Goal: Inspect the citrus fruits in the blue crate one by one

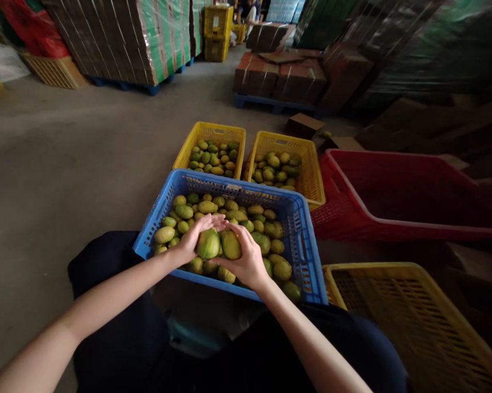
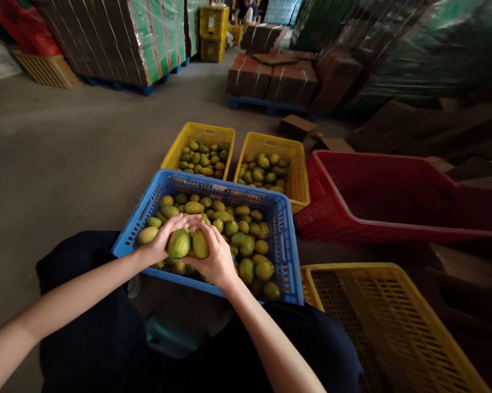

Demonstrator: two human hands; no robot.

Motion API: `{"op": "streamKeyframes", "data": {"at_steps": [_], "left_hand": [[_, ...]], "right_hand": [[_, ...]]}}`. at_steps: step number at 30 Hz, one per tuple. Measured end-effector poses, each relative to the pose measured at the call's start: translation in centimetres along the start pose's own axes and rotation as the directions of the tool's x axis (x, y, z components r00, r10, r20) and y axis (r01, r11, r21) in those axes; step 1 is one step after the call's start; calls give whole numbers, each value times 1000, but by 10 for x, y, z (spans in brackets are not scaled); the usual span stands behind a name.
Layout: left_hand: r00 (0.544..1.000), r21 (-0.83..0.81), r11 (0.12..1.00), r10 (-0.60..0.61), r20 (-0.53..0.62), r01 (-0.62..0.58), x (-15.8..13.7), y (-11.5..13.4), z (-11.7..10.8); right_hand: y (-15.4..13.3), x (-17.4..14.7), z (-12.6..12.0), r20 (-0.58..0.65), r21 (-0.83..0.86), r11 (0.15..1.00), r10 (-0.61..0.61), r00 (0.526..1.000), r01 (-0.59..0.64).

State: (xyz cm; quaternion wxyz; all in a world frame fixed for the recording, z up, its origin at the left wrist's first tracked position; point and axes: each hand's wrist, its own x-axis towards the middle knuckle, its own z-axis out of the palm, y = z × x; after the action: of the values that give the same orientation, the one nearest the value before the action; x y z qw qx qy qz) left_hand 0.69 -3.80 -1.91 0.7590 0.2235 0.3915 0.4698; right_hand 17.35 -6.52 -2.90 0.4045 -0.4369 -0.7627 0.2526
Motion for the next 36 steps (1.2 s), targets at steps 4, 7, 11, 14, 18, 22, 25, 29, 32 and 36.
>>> {"op": "streamKeyframes", "data": {"at_steps": [4,7,11,14,18,22,25,29,32,36], "left_hand": [[962,-41,982,-186,-197,182,0,-13,-3],[957,-48,982,-188,-221,182,-1,-14,-4],[979,-50,996,-83,-184,75,0,0,0],[986,-97,995,1,-167,-18,-1,14,3],[978,-132,988,58,-202,-85,-2,26,4],[980,-166,984,36,-195,-69,-3,26,3],[975,-243,970,-37,-221,-18,-3,26,3],[955,-356,933,-155,-252,57,-3,27,6],[946,-402,911,-207,-248,94,-2,28,5],[948,-433,896,-219,-229,103,-1,27,3]], "right_hand": [[4,-2,-6,157,-217,929,-271,950,300],[5,-1,-3,167,-237,915,-293,941,327],[0,1,2,36,-141,972,-186,982,190],[-9,2,1,-36,-57,994,-92,995,90],[-18,1,-5,-63,-9,1000,-17,998,17],[-19,1,-7,-71,14,998,65,995,-64],[-18,2,-6,-79,35,997,75,994,-72],[-17,4,-4,-74,78,995,62,995,-56],[-16,5,-4,-87,131,990,59,994,-47],[-15,8,-6,-54,293,937,215,975,-190]]}}
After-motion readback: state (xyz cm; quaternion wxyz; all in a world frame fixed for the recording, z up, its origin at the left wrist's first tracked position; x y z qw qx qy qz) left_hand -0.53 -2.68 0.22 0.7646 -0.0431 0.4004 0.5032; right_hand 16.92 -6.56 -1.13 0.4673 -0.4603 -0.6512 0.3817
